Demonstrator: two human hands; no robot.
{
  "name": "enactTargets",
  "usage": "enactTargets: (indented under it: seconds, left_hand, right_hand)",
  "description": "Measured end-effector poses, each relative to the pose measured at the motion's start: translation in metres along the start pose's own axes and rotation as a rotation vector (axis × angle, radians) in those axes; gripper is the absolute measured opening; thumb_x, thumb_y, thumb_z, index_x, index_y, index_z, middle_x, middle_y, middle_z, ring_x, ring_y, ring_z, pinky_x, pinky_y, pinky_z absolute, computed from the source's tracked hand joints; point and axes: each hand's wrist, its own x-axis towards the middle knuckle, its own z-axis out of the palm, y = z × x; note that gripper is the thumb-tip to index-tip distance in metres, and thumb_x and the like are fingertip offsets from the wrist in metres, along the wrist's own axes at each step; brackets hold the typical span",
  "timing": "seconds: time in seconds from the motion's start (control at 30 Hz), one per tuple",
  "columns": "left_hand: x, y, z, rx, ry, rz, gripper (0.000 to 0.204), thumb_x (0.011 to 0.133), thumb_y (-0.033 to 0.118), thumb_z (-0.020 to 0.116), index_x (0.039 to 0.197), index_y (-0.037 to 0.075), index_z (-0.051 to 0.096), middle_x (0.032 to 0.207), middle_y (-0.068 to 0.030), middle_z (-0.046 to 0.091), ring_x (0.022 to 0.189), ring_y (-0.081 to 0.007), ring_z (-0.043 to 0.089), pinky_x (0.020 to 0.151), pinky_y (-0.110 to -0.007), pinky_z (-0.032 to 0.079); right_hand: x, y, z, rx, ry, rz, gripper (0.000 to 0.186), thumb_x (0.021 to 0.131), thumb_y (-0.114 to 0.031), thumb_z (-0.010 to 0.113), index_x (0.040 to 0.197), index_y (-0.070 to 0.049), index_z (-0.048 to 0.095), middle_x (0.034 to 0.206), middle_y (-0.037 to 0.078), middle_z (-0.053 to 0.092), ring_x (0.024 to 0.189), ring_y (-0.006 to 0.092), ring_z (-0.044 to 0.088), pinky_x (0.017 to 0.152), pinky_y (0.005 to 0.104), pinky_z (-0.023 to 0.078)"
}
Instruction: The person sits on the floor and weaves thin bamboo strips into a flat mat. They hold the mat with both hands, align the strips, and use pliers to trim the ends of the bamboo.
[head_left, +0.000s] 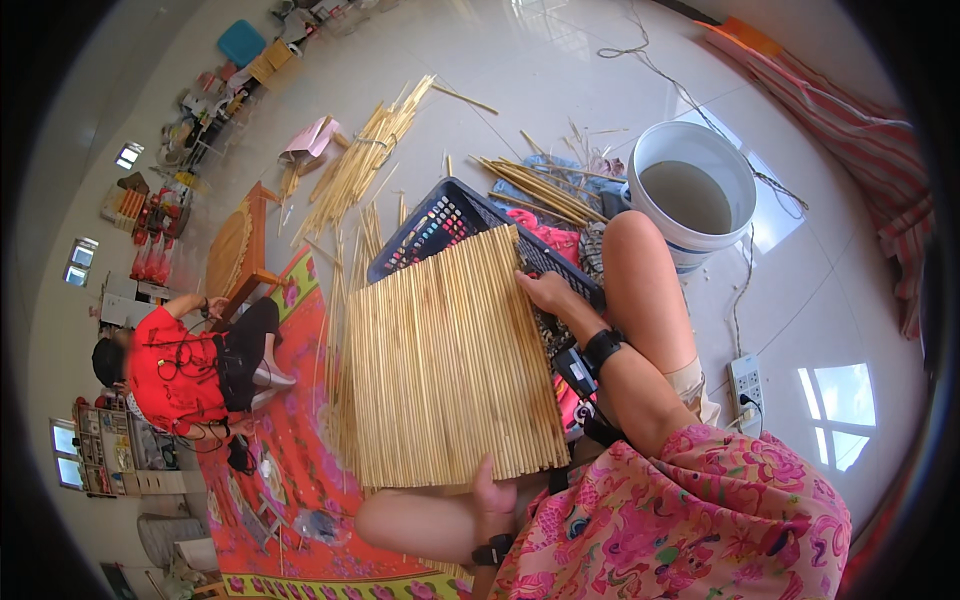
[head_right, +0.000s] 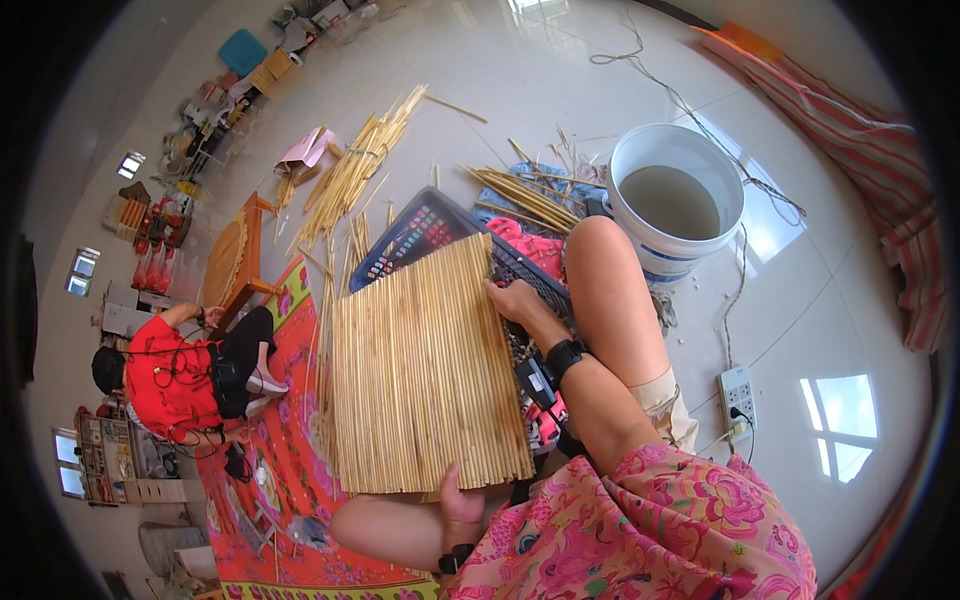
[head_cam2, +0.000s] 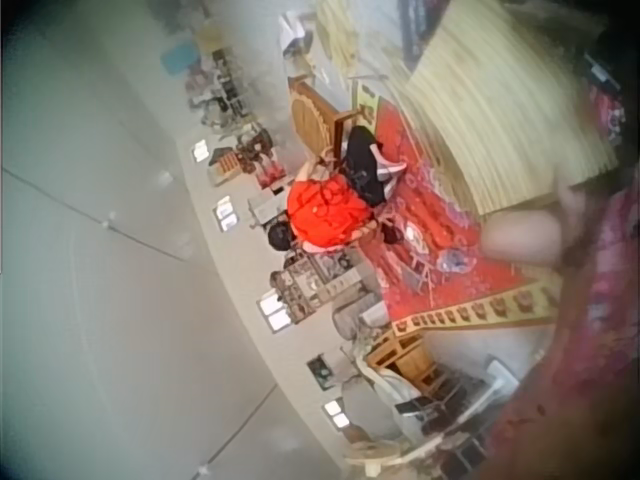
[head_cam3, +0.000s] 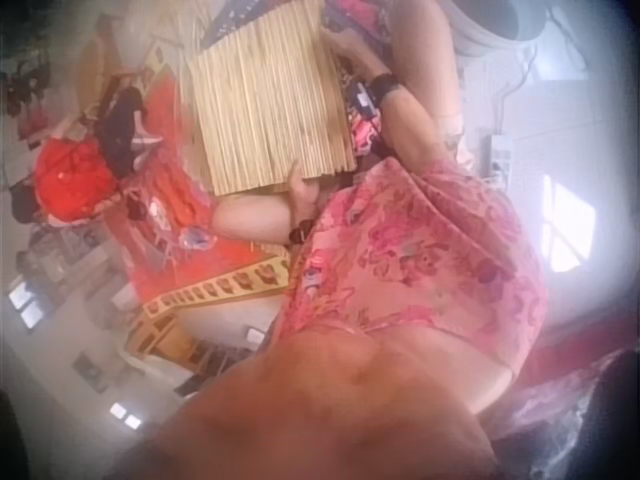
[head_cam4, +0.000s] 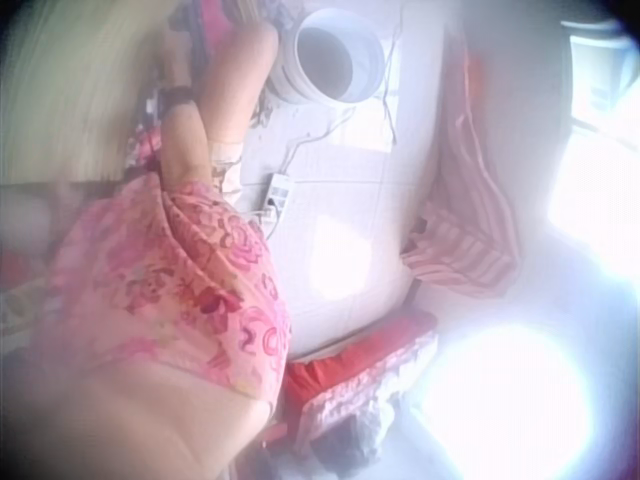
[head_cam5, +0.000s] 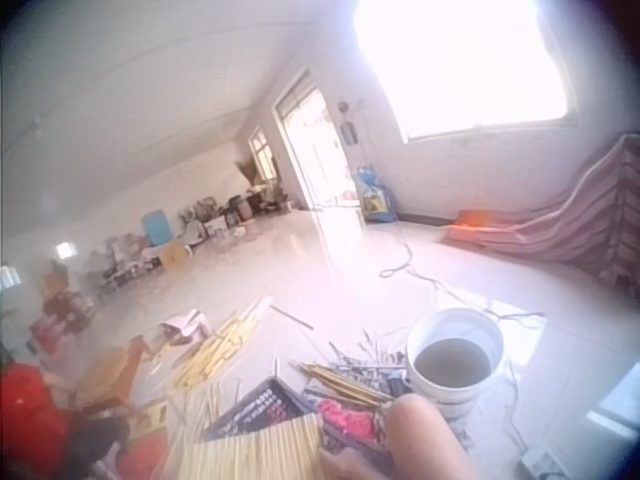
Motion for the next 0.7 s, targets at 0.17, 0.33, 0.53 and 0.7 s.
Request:
enactTargets:
  seconds: [0.17, 0.33, 0.53, 0.7]
  left_hand:
    - [-0.001, 0.001, 0.001, -0.017, -0.013, -0.012, 0.043, 0.084, 0.017, 0.052, 0.122, -0.002, 0.043, 0.117, -0.0129, 0.053, 0.107, -0.0267, 0.051, 0.095, -0.041, 0.038]
    - [0.000, 0.000, 0.000, 0.011, -0.019, -0.025, 0.041, 0.085, 0.020, 0.051, 0.120, 0.000, 0.045, 0.116, -0.0114, 0.054, 0.105, -0.0254, 0.052, 0.094, -0.040, 0.039]
    - [0.001, 0.002, -0.003, -0.036, -0.003, 0.009, 0.041, 0.085, 0.016, 0.052, 0.121, -0.001, 0.044, 0.116, -0.0127, 0.054, 0.106, -0.0267, 0.051, 0.094, -0.041, 0.039]
    - [0.000, 0.001, 0.006, -0.015, 0.056, 0.020, 0.039, 0.085, 0.016, 0.052, 0.119, -0.002, 0.046, 0.114, -0.0128, 0.055, 0.104, -0.0263, 0.052, 0.092, -0.041, 0.040]
  right_hand:
    - [-0.003, -0.003, -0.001, -0.019, -0.020, -0.014, 0.079, 0.077, -0.062, 0.044, 0.089, 0.015, 0.059, 0.094, 0.033, 0.058, 0.096, 0.0419, 0.056, 0.082, 0.0410, 0.043]
    - [0.000, 0.002, 0.000, -0.048, -0.008, 0.021, 0.073, 0.078, -0.059, 0.045, 0.090, 0.011, 0.061, 0.094, 0.032, 0.058, 0.094, 0.0422, 0.056, 0.082, 0.0419, 0.043]
    - [-0.015, -0.003, 0.004, 0.013, 0.017, 0.018, 0.072, 0.079, -0.059, 0.044, 0.091, 0.010, 0.061, 0.096, 0.030, 0.058, 0.095, 0.0410, 0.056, 0.082, 0.0428, 0.043]
    - [0.004, 0.028, 0.021, 0.018, -0.047, 0.077, 0.075, 0.079, -0.060, 0.044, 0.099, 0.012, 0.058, 0.104, 0.032, 0.055, 0.103, 0.0420, 0.052, 0.088, 0.0420, 0.040]
